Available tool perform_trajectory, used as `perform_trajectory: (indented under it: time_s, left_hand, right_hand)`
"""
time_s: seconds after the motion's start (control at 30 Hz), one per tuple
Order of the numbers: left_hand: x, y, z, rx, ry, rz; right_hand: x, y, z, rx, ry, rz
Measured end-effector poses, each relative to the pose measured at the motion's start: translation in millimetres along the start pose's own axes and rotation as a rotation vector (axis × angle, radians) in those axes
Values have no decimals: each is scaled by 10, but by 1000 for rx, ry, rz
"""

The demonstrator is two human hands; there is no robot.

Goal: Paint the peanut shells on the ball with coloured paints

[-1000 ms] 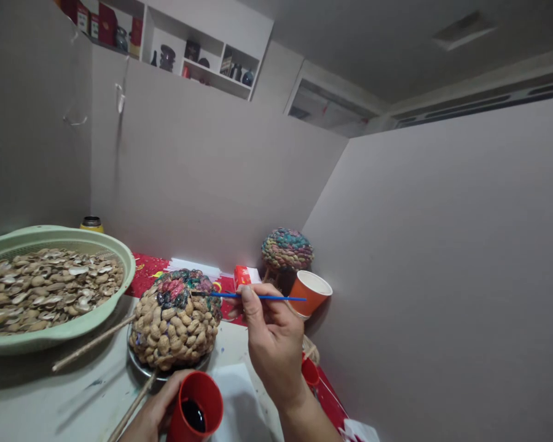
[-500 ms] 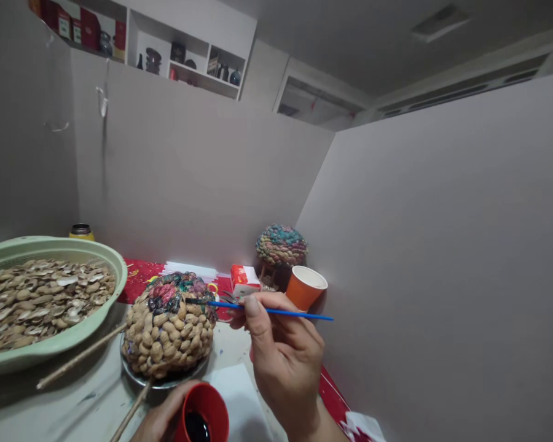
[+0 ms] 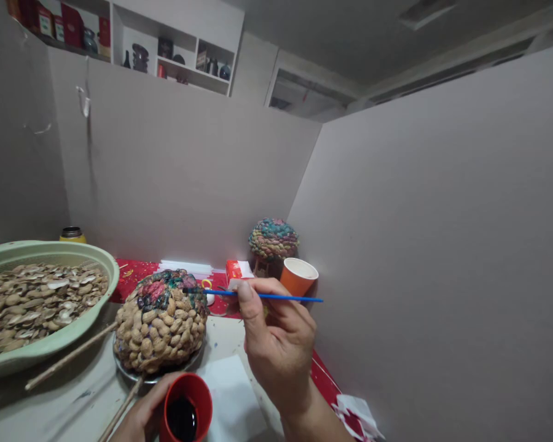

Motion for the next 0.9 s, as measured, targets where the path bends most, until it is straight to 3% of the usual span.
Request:
perform_trajectory:
  time_s: [0.2,0.57,0.7,0.9]
  left_hand:
    - [18,-426,-61,65,27,240]
    - [112,-543,-48,74,84,239]
    - [98,-549,-60,93,35,201]
    - [84,-488,-82,150,16,223]
  right_hand:
    - [14,149,50,-21,12,59]
    - [274,228,417,20,193,160]
    - [39,31,443,23,229,78]
    - [-732,-329,243,-62,258,-325]
Point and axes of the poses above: each hand's wrist, its own z-axis towards the middle knuckle, its own x-axis out of the palm, y = z × x, the point moved 7 cm from there along z, towards the middle knuckle, and after that the axes turned 13 degrees about -y, right-handed, at the moved point
